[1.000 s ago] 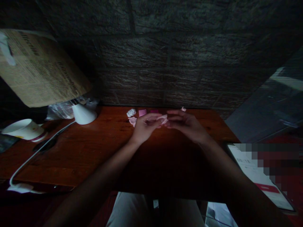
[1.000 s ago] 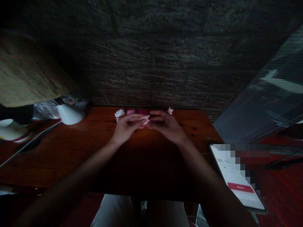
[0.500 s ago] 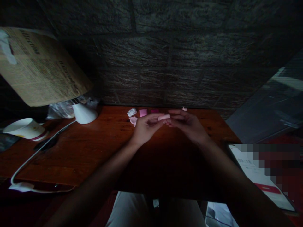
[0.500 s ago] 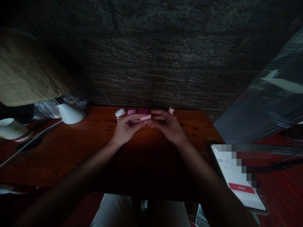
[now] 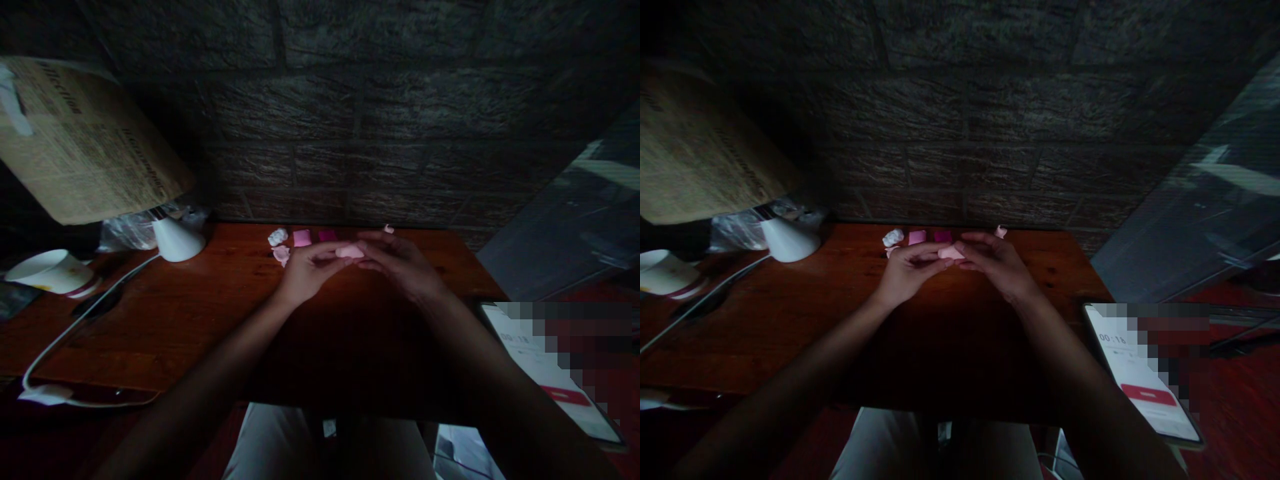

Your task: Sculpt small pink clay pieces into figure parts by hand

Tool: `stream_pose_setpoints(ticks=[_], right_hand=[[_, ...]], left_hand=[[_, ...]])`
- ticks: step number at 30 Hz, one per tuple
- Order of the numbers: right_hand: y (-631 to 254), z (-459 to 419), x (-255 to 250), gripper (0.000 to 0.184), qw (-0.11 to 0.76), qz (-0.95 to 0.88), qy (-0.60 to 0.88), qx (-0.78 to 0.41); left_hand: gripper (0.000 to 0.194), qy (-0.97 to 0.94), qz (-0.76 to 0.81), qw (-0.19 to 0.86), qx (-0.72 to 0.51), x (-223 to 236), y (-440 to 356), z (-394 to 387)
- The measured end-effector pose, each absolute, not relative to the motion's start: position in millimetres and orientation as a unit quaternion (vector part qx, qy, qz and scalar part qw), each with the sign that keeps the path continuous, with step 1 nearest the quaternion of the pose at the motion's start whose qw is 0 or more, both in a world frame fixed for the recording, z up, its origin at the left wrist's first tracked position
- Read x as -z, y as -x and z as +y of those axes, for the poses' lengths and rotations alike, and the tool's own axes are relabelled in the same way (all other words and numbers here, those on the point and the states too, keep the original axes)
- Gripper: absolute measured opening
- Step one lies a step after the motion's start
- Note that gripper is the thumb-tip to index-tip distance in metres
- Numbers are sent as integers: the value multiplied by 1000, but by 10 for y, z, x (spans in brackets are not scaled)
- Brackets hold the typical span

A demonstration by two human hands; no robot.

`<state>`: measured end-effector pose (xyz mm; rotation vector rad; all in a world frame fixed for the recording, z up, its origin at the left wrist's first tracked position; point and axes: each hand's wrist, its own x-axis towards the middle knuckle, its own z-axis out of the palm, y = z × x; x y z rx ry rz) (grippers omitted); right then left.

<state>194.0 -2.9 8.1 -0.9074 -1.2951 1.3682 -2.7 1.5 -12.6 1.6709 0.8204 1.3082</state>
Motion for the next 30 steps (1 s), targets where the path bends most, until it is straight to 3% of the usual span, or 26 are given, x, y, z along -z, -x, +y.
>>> stream_pose_setpoints(ticks=[13, 19, 30], right_hand=[[-1976, -43, -113, 47, 479, -566, 388, -548], [-2041, -58, -167, 51, 437, -623, 366, -536], [-2014, -66, -182, 40, 443, -632, 375, -513]], left_hand=[[30, -659, 342, 432, -512, 123, 32, 30], [38, -617, 342, 495, -508, 120, 42, 41], [33, -623, 331, 537, -463, 59, 67, 17]])
